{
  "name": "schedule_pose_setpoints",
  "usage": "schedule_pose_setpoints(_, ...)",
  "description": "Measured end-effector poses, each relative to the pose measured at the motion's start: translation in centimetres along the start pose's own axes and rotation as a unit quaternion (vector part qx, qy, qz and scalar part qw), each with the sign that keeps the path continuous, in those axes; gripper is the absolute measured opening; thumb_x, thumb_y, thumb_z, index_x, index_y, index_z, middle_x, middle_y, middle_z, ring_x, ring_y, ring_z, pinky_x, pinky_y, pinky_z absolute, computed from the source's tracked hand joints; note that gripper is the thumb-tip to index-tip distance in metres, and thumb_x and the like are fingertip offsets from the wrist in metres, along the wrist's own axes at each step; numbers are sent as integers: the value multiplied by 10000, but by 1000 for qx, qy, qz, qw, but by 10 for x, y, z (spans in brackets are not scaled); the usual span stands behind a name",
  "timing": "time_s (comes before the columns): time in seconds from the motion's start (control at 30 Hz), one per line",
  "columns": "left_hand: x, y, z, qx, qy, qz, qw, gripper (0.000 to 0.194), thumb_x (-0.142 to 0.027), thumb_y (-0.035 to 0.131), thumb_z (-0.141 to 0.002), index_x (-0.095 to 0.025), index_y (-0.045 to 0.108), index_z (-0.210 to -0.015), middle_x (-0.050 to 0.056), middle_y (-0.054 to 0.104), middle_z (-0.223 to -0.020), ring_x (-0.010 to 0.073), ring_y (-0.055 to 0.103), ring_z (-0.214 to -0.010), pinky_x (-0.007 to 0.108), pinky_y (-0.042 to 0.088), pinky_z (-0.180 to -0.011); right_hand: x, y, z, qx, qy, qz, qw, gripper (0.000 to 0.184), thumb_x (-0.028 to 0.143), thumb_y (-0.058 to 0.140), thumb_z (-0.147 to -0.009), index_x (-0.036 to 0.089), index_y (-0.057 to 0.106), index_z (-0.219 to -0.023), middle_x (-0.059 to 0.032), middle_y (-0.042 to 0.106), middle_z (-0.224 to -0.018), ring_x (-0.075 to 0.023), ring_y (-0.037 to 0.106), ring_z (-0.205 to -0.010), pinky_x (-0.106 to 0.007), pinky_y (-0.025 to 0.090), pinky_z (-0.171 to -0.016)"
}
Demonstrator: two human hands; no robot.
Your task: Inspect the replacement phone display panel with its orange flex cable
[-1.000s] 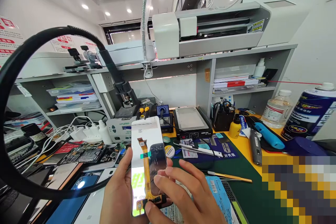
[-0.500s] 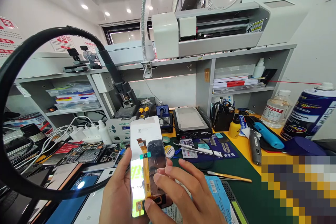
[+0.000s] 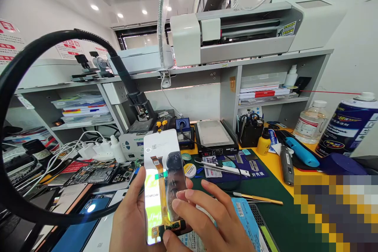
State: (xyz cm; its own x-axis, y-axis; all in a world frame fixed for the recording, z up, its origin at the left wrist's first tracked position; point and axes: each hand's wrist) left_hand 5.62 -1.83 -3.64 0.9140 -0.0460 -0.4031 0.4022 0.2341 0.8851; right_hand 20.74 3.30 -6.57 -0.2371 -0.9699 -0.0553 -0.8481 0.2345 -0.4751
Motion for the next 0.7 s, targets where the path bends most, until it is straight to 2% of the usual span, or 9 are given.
schedule_pose_setpoints(0.2,-3,9,8,15,-14,-29,999,655,-575,364,-977,-77,789,-997,170,765,-905,259,715,-732,394,536,-766,-2,-4,2,3,5,7,1000,208,218,610,-962,341,779,-965,26,719,-1124,-180,565,-1185,-378,314,-1210)
schedule_pose_setpoints(0.3,-4,10,8,0,-9,-39,999,620,-582,407,-962,-92,787,-984,150,759,-823,261,709,-707,406,534,-765,-4,-5,5,14,-8,20,1000,216,192,669,-904,360,779,-984,33,721,-1117,-187,557,-1190,-372,317,-1209)
schedule_pose_setpoints(0.4,-4,7,7,-7,-7,-40,999,579,-592,460,-939,-111,776,-1003,139,754,-805,264,705,-706,417,531,-765,-4,-3,5,0,9,26,1000,235,165,712,-853,356,782,-972,35,719,-1124,-213,535,-1228,-382,354,-1187)
schedule_pose_setpoints(0.53,-3,6,7,27,-7,-37,999,625,-589,417,-953,-78,770,-1013,157,753,-871,256,702,-692,419,534,-770,-5,-4,7,7,8,31,999,243,165,704,-855,353,784,-987,29,694,-1179,-222,542,-1206,-400,343,-1187)
schedule_pose_setpoints(0.7,-2,10,7,47,2,-18,999,710,-585,332,-974,-46,793,-950,169,754,-856,255,697,-651,424,544,-758,-7,-8,10,17,-2,30,999,191,222,678,-886,347,785,-982,17,666,-1219,-223,542,-1187,-408,304,-1208)
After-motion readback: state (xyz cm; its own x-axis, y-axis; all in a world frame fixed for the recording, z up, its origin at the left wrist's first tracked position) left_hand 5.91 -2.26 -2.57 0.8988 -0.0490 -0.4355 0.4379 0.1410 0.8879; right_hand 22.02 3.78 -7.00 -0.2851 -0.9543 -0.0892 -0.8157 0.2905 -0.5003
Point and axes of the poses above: each hand's wrist, its own z-axis away from the middle knuckle, its own y-axis out of the palm, x = y × z
